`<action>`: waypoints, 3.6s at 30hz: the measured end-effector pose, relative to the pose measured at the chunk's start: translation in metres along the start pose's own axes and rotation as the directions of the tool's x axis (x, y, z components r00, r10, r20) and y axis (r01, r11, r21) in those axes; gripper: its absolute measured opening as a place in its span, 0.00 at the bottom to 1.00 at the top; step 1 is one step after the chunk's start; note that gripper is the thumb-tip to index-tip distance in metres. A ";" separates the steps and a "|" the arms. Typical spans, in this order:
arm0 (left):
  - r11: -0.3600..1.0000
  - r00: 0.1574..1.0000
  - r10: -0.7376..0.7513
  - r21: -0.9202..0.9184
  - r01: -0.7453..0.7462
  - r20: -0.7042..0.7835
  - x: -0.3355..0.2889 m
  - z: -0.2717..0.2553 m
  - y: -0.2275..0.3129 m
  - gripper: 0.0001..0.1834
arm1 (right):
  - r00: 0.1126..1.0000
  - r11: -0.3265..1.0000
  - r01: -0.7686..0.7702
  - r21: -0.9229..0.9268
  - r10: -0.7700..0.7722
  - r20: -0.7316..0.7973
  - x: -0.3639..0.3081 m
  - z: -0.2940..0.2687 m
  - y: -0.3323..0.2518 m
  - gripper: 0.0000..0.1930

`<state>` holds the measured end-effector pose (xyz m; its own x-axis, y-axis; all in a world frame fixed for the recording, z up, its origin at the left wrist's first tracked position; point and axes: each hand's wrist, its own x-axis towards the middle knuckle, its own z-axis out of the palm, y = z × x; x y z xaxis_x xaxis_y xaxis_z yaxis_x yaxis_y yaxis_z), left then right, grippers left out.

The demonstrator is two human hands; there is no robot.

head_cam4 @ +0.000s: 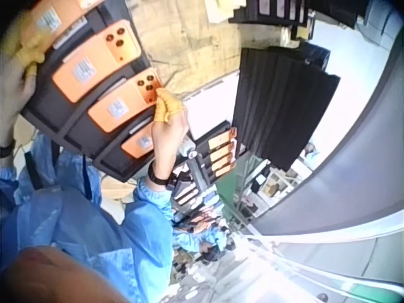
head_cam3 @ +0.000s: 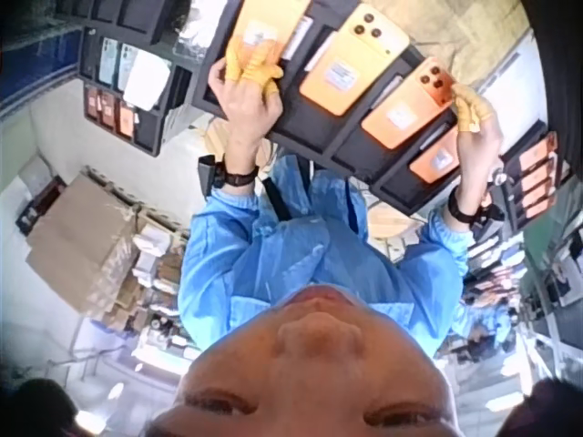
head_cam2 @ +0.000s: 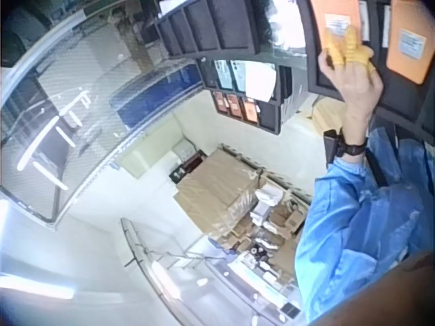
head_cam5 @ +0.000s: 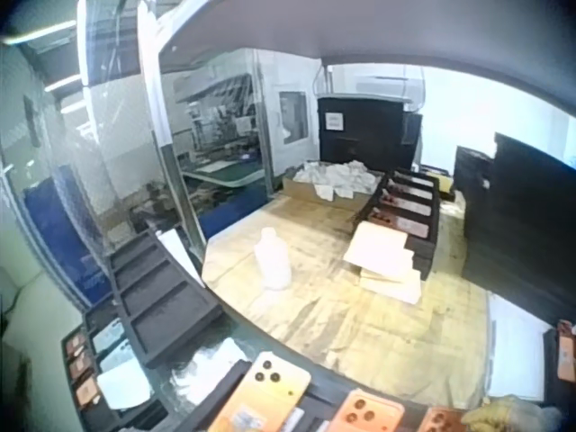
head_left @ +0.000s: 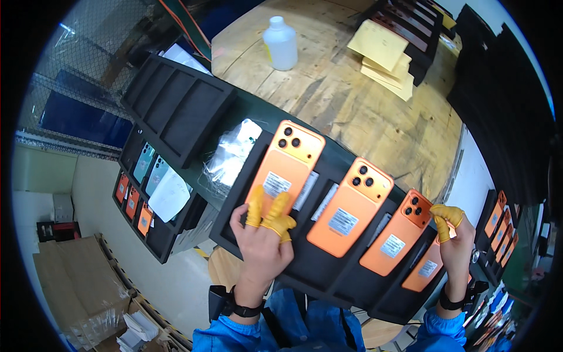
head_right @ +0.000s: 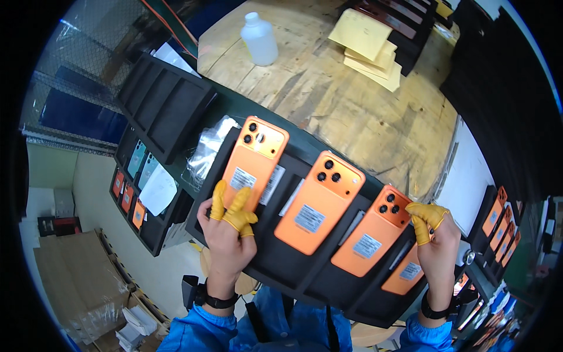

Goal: Cleaning the back and camera lenses of smartphones on an assembly line.

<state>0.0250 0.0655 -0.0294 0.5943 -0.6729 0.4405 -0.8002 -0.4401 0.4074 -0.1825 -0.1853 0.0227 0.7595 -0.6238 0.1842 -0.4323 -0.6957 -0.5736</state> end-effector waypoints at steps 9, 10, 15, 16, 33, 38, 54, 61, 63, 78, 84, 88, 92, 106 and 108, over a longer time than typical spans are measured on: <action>0.994 0.995 -0.023 -0.106 0.033 0.101 -0.001 0.003 -0.014 0.10 | 0.948 0.947 0.291 -0.135 -0.266 0.176 0.087 0.062 -0.098 0.14; 0.993 0.994 -0.029 -0.115 0.041 0.107 -0.001 0.000 -0.016 0.10 | 0.940 0.941 0.309 -0.139 -0.279 0.196 0.096 0.077 -0.113 0.15; 0.982 0.983 -0.054 -0.167 0.083 0.174 -0.001 -0.003 -0.020 0.08 | 0.923 0.907 0.364 -0.214 -0.320 0.216 0.120 0.137 -0.118 0.16; 0.982 0.979 -0.051 -0.170 0.086 0.199 -0.001 -0.002 -0.021 0.08 | 0.923 0.922 0.355 -0.157 -0.319 0.214 0.123 0.138 -0.116 0.16; 0.937 0.979 -0.203 -0.292 0.190 -0.017 -0.017 0.020 -0.028 0.17 | 0.381 0.672 -0.673 0.309 0.673 -0.634 -0.188 -0.015 0.087 0.10; 0.930 0.984 -0.161 -0.347 0.124 -0.081 -0.016 0.010 -0.012 0.14 | 0.516 0.615 -0.788 -0.023 0.640 -0.570 -0.219 0.017 0.125 0.09; 0.766 0.904 0.307 -0.641 -0.050 0.297 -0.060 0.013 0.180 0.03 | 0.501 0.308 -0.400 0.863 0.862 -0.075 -0.222 0.021 0.105 0.09; 0.746 0.759 0.267 -0.626 0.228 0.594 -0.059 0.047 0.245 0.15 | 0.754 0.105 -0.306 0.946 0.633 0.174 -0.212 -0.030 0.033 0.09; 0.752 0.756 0.208 -0.596 0.282 0.620 -0.061 0.051 0.247 0.13 | 0.771 0.194 -0.272 0.942 0.630 0.093 -0.214 -0.027 0.022 0.09; 0.712 0.859 0.221 -0.678 0.181 0.462 -0.071 0.055 0.219 0.10 | 0.483 0.837 -0.503 0.218 0.481 -0.732 -0.172 -0.073 0.149 0.09; 0.773 0.900 0.120 -0.608 0.180 0.419 -0.070 0.046 0.197 0.09 | 0.606 0.711 -0.690 -0.135 0.465 -0.646 -0.161 -0.057 0.177 0.08; 0.837 0.909 0.307 -0.534 -0.117 0.282 -0.054 0.046 0.196 0.09 | 0.698 0.688 -0.652 -0.320 0.379 -0.607 -0.164 -0.062 0.178 0.09; 0.842 0.869 0.397 -0.495 -0.216 0.297 -0.057 0.046 0.198 0.09 | 0.694 0.725 -0.644 -0.244 0.419 -0.585 -0.150 -0.068 0.160 0.09; 0.800 0.710 0.583 -0.433 -0.416 0.395 -0.057 0.076 0.201 0.14 | 0.912 0.996 -0.026 -0.090 -0.013 -0.409 -0.092 -0.015 0.060 0.15; 0.795 0.699 0.589 -0.447 -0.410 0.405 -0.057 0.079 0.204 0.14 | 0.930 0.993 0.037 -0.113 -0.076 -0.361 -0.085 -0.001 0.064 0.16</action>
<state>-0.1784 -0.0329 -0.0343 -0.0881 -0.9707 0.2235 -0.8441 0.1919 0.5006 -0.2750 -0.1772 -0.0283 0.5637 -0.6554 0.5027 -0.4559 -0.7544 -0.4723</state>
